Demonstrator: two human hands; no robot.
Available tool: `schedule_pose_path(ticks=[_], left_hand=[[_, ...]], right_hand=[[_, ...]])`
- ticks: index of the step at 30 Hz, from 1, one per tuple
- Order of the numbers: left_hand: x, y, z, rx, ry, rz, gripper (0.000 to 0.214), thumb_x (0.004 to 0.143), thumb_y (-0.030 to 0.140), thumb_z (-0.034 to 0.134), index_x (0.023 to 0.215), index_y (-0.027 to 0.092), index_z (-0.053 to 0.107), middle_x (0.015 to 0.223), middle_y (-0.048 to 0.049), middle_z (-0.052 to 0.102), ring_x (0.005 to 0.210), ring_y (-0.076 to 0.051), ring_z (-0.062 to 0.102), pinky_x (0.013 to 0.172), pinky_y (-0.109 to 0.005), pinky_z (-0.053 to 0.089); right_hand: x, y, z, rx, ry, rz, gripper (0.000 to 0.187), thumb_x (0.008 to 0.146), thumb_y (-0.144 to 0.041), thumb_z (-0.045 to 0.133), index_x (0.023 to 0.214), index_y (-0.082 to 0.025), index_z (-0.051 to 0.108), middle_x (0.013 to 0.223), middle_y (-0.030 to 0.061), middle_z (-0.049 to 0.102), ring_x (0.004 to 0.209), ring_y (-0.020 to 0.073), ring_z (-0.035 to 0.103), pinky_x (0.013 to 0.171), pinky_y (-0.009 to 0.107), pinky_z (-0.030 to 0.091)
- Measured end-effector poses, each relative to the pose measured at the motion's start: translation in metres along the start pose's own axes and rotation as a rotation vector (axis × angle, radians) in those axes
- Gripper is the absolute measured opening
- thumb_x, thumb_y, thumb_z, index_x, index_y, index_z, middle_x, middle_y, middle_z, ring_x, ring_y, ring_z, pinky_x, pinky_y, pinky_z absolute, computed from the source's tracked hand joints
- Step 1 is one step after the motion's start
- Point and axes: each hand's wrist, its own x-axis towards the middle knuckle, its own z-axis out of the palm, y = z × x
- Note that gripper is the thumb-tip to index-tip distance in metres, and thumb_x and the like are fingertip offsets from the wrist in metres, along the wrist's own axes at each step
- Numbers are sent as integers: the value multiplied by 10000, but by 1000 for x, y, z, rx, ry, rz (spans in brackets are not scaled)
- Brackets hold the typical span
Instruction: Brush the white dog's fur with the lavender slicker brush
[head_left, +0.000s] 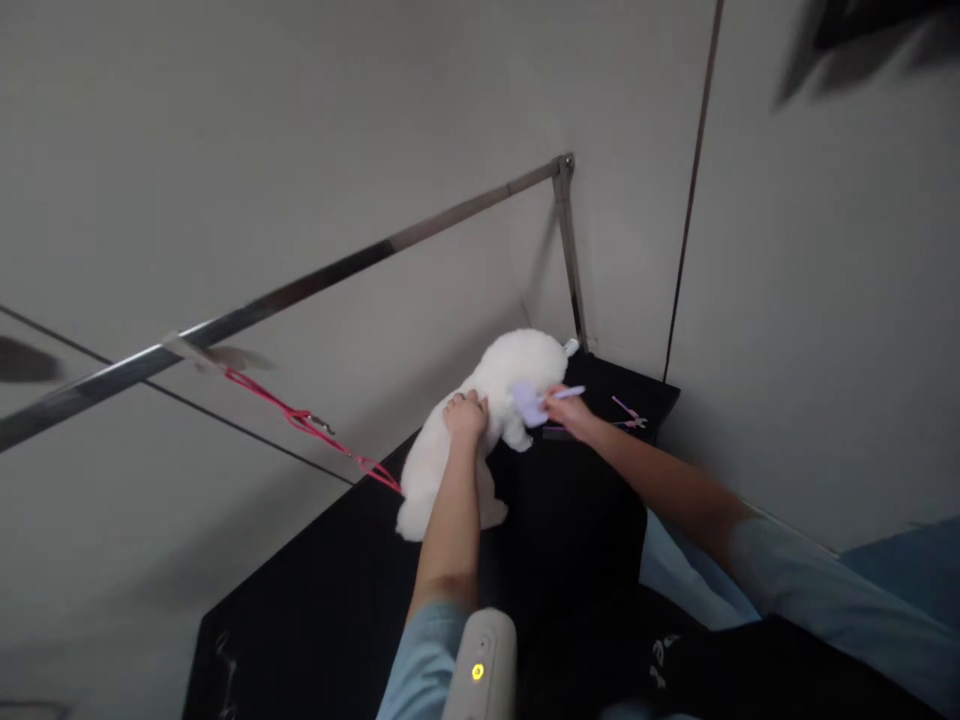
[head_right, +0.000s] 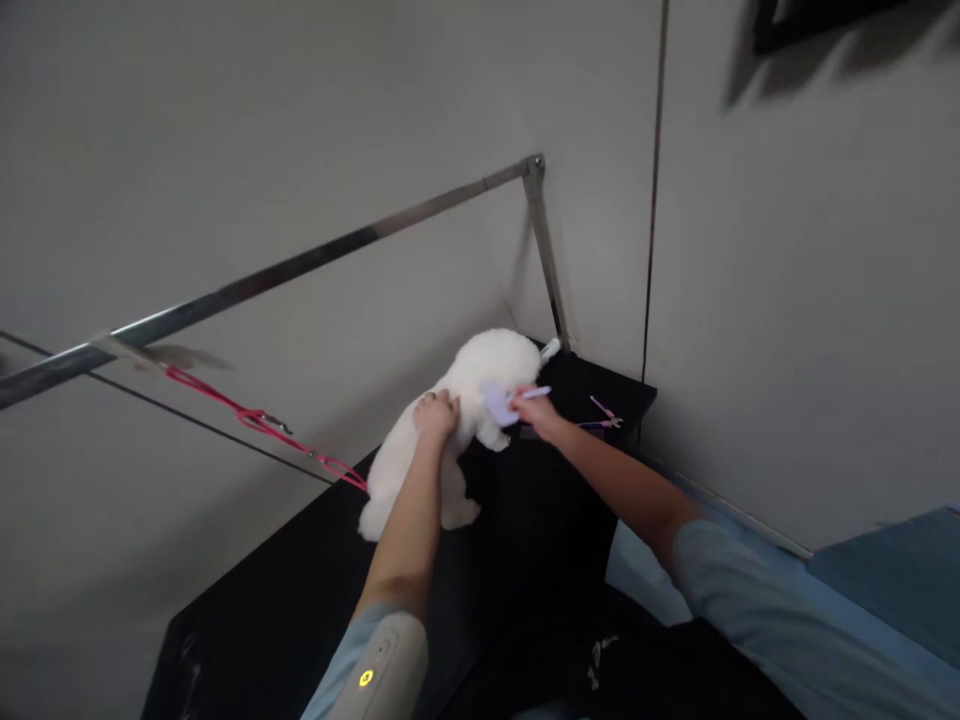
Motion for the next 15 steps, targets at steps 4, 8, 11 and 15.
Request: schedule_pose_path(ticks=[4,8,11,15], left_hand=[[20,-11,14,-5,-22,67,384,1011,228,383,1144,122,728,1173,-193,710,1105,-298,665,907,-362,477],[35,-9,27,-37,-15,75,401,1038,276,361,1105,127,727,1082,-170,741,1022,-278,681,889,-349,467],[29,-20,41,-65,5,67,411,1040,279,350,1081,120,727,1072,-183,734,1038,-279,670,932,-356,451],[10,-49,55,-115,3,59,367,1006,241,391,939,134,736,964,-177,731,1002,-269,666,952,-348,444]], right_hand=[[39,-43,-12,15,113,-233,396,788,-594,639,875,-249,465,657,-32,580,676,164,623,619,260,463],[77,-76,21,-136,-9,-548,340,900,-550,564,1031,-240,517,842,7,662,843,171,650,781,292,500],[132,-93,61,-478,-150,-652,223,930,-402,576,1062,-223,560,915,13,666,878,165,618,830,289,474],[192,-72,89,-897,-374,-439,90,864,-196,643,951,-177,630,885,15,684,845,151,591,856,263,428]])
